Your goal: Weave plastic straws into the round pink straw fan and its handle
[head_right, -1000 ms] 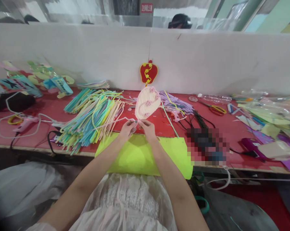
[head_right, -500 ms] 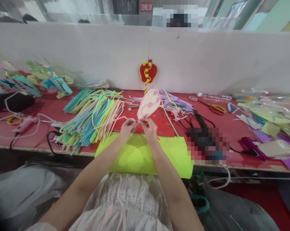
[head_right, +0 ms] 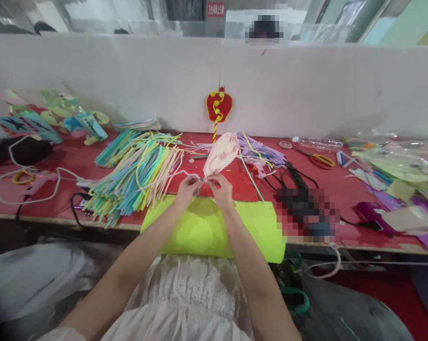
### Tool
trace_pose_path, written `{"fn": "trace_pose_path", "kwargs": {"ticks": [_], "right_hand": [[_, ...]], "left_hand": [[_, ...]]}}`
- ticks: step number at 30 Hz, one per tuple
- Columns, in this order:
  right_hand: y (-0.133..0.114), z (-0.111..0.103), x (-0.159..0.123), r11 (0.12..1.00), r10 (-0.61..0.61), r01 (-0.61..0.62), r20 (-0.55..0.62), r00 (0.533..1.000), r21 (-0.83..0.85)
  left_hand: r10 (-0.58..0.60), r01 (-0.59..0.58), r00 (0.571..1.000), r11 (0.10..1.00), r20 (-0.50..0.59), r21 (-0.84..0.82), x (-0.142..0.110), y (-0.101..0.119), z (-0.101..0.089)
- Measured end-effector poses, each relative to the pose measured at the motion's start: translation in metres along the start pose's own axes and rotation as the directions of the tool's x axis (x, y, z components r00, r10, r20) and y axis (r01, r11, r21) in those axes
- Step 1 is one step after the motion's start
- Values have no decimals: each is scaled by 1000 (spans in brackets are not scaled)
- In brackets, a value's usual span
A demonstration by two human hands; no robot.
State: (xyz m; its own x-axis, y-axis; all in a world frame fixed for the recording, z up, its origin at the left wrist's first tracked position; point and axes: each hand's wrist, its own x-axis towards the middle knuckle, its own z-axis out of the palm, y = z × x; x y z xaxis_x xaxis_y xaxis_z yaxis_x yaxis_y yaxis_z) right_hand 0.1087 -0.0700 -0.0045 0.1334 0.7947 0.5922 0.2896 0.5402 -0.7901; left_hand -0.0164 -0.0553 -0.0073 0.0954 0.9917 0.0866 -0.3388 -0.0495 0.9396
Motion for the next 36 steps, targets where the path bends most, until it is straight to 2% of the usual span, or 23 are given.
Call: {"fn": "trace_pose_path", "kwargs": {"ticks": [5,11,18,27,36], "right_hand": [[4,2,0,999,40,-39,-37,999,13],[6,2,-2,996,87,-87,-14,996,-26],[0,-1,-2,994,-33,35,28,999,-101],[4,-1,-5,973,-93,107,75,993,-206],[4,-3,-3,962,-128,153,120,985,-227]], "left_hand": [[33,-32,999,998,-18,46,-2,3,2],[67,-65,998,993,-20,95,-4,5,1],[87,-87,996,985,4,146,-3,5,0],[114,-108,993,985,-35,135,-3,5,0],[100,-94,994,990,-48,106,-2,4,-2]]}}
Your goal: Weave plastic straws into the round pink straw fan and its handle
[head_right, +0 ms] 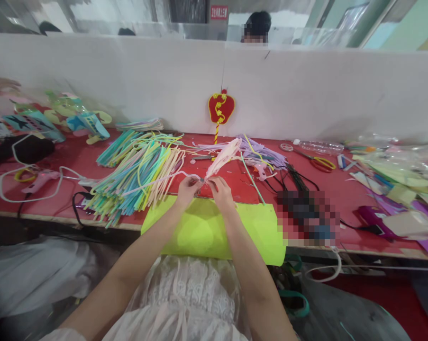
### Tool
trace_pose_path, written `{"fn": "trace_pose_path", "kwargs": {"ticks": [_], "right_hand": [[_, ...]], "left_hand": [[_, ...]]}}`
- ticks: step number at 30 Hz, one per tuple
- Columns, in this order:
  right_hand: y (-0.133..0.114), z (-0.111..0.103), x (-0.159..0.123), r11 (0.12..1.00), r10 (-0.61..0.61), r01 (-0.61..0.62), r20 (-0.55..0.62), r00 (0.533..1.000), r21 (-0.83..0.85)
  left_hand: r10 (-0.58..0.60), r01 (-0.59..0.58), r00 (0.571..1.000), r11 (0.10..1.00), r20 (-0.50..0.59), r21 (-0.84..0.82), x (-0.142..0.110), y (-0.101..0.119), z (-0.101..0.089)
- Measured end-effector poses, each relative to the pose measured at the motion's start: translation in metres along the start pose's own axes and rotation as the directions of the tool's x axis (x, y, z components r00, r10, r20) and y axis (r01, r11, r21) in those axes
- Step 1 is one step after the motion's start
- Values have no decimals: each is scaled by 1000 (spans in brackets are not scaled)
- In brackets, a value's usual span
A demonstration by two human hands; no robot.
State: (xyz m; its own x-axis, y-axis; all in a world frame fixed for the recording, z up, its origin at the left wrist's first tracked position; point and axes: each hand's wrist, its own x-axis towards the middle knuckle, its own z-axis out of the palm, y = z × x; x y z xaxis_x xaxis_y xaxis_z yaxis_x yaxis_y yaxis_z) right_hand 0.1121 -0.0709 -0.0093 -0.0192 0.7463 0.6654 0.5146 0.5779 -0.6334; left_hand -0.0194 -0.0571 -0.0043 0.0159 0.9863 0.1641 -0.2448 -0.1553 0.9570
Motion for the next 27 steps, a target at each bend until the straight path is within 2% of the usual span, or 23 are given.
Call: {"fn": "trace_pose_path", "kwargs": {"ticks": [9,13,20,27], "right_hand": [[-2,-1,0,999,-21,21,12,1000,-28],[0,0,0,1000,-12,12,-23,1000,-8],[-2,-1,-1,999,-25,26,20,999,-32],[-1,0,-1,997,-42,45,58,997,-67]], "left_hand": [[13,-14,999,1000,38,23,-2,2,-1],[-5,5,1000,1000,18,6,-1,3,0],[13,-10,999,998,-53,63,-1,0,0],[51,-44,997,992,-62,114,-1,-4,-1]]}}
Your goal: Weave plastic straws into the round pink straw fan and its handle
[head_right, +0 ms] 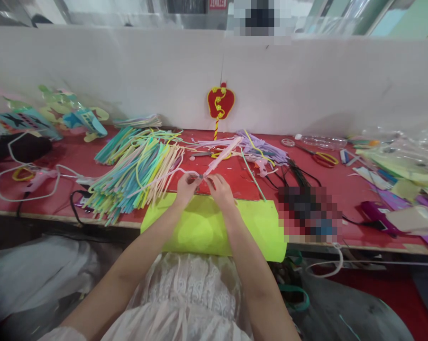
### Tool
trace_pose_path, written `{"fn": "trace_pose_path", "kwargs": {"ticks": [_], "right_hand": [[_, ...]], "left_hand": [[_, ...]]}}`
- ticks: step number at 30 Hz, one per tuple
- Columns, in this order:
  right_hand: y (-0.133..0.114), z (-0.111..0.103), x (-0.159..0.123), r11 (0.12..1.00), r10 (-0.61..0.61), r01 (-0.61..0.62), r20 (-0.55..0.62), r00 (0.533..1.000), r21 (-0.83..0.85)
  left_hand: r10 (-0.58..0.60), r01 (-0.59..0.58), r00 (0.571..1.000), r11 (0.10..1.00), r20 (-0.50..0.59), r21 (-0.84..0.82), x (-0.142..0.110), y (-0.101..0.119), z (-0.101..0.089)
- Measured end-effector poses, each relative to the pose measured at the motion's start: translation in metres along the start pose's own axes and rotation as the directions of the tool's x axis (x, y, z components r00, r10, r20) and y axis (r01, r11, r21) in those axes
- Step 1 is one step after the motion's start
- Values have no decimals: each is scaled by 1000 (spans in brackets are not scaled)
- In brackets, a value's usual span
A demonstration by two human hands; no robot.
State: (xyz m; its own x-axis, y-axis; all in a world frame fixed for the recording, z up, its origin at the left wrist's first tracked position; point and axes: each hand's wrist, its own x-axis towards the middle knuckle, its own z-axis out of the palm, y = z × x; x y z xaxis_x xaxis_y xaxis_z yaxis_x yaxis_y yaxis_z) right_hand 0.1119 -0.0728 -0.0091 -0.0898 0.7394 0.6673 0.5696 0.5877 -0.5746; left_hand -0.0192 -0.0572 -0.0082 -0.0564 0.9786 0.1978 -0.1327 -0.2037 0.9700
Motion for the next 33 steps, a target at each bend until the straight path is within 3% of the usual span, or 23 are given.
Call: {"fn": "trace_pose_path", "kwargs": {"ticks": [4,10,15,18,27,30,33], "right_hand": [[1,1,1,998,26,-25,-21,999,49],[-5,3,3,967,167,-147,-83,982,206],[-8,6,5,840,411,-366,-29,911,400],[-5,8,5,742,499,-431,5,866,514],[4,10,3,590,557,-503,133,820,631],[7,10,3,599,539,-493,137,831,631],[7,12,4,627,546,-475,87,833,617]], "left_hand": [[23,-23,1000,999,-1,32,-1,0,0],[162,-161,987,970,10,183,-3,3,-1],[230,-247,969,922,90,299,-4,5,-2],[219,-254,965,924,147,285,-4,8,-3],[108,-142,982,964,157,223,-2,11,-2],[102,-149,976,956,190,252,-2,11,-1],[163,-200,976,930,143,307,-5,10,0]]}}
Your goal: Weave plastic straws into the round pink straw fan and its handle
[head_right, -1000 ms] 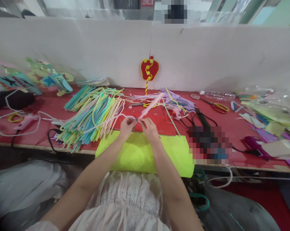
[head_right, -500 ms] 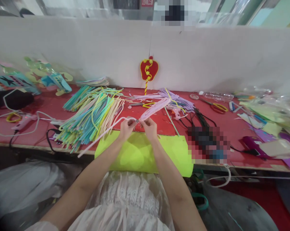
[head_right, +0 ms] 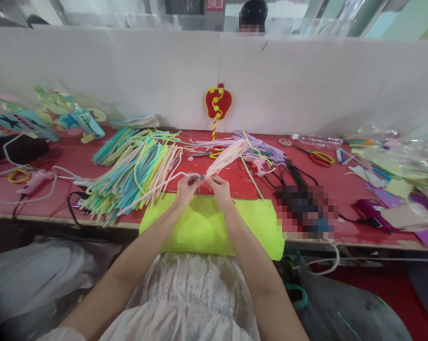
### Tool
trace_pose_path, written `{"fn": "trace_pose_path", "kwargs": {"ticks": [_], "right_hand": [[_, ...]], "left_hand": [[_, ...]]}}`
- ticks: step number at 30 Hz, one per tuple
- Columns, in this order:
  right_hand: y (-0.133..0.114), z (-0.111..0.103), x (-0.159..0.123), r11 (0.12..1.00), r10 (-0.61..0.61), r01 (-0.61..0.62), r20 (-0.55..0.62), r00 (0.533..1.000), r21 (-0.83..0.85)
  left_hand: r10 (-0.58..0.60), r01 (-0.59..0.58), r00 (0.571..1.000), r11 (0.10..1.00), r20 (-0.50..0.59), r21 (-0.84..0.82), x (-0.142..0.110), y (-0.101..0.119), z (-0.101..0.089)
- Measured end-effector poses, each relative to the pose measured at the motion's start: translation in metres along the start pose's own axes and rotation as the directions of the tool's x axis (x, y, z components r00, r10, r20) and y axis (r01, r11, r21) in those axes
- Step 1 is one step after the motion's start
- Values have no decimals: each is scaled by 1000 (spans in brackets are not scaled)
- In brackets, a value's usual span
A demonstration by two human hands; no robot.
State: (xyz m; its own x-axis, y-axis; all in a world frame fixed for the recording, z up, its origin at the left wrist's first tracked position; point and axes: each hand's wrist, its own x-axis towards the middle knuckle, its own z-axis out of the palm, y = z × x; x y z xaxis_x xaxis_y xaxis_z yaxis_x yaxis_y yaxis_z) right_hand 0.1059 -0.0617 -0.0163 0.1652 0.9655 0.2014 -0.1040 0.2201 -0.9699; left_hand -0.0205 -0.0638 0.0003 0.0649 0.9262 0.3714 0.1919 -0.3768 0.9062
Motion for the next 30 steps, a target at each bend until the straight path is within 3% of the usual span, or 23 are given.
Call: {"fn": "trace_pose_path", "kwargs": {"ticks": [4,8,13,19,22,25,27,30], "right_hand": [[1,3,1,999,29,-28,-10,1000,47],[1,5,1,993,74,-74,4,997,96],[0,5,1,984,95,-94,1,995,154],[-5,4,1,956,122,-104,-51,991,275],[-8,4,2,945,123,-89,-87,989,315],[-10,3,4,929,119,-62,-137,983,365],[-10,2,7,928,129,-60,-166,978,369],[-10,1,10,931,137,-64,-182,974,359]], "left_hand": [[124,-106,987,980,-104,167,-3,-2,2],[320,-249,932,905,-168,346,-5,-2,2],[488,-375,871,734,-56,566,-12,1,1],[555,-479,827,618,85,624,-18,2,4],[548,-503,830,653,104,567,-18,4,6],[501,-499,858,755,115,426,-19,11,8],[423,-440,898,840,125,317,-20,18,10],[242,-255,966,951,95,173,-21,30,12]]}}
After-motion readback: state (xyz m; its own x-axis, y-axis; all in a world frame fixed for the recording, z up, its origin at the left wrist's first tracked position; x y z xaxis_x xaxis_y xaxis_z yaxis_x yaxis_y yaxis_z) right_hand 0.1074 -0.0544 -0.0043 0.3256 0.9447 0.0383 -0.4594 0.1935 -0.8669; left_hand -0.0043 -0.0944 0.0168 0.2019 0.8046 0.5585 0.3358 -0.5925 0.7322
